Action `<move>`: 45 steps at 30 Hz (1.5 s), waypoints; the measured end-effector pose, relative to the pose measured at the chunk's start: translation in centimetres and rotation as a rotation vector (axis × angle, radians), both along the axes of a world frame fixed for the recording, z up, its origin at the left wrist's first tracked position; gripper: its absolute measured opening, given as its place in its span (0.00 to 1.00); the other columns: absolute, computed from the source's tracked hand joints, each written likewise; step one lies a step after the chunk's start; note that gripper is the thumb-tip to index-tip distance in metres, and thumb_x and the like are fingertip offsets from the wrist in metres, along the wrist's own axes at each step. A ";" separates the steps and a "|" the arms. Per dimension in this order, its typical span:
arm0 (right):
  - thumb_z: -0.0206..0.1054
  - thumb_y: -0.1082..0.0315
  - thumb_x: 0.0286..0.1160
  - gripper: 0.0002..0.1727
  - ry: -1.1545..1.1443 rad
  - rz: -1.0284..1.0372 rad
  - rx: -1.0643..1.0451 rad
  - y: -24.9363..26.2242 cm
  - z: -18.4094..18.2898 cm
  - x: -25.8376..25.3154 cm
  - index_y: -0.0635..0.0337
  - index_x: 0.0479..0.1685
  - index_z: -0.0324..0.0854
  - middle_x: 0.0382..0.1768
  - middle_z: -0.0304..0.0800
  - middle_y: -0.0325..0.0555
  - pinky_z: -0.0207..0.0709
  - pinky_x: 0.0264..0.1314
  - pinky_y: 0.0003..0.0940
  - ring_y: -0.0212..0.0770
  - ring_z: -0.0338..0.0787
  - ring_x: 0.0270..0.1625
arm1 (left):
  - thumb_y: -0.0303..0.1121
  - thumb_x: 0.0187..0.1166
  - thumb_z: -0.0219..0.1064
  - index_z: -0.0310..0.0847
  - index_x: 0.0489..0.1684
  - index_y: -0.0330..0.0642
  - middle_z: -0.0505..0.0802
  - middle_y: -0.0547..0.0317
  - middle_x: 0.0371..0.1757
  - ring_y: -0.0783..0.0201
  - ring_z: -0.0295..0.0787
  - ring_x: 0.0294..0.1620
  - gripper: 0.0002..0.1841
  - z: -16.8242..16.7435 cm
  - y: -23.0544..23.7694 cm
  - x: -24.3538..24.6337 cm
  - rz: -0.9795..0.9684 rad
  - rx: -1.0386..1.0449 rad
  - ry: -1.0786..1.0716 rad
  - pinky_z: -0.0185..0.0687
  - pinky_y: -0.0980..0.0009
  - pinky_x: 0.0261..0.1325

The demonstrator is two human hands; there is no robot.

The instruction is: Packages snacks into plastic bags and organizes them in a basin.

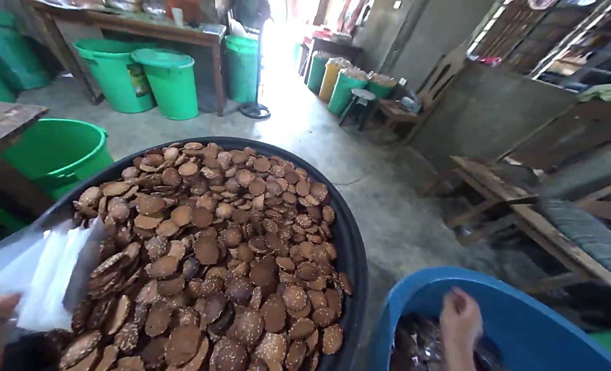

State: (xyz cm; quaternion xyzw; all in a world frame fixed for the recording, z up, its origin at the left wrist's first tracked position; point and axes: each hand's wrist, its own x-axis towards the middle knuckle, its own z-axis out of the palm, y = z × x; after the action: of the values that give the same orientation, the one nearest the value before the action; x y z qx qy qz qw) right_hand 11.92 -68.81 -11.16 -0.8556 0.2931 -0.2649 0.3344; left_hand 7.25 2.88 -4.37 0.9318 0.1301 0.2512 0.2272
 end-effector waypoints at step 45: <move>0.53 0.51 0.91 0.34 0.461 0.696 -0.326 28.0 13.1 18.5 0.66 0.88 0.60 0.82 0.65 0.71 0.70 0.79 0.60 0.67 0.76 0.79 | 0.25 0.80 0.57 0.89 0.52 0.30 0.93 0.39 0.57 0.48 0.91 0.61 0.14 7.9 -17.1 9.1 -0.473 -0.096 -0.453 0.85 0.58 0.66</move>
State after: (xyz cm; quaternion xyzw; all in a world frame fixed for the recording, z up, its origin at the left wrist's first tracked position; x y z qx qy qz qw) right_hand 30.39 -40.81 1.98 -0.9815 0.0090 0.0181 0.1904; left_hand 16.35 -14.26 3.56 0.8449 -0.1321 0.3860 0.3459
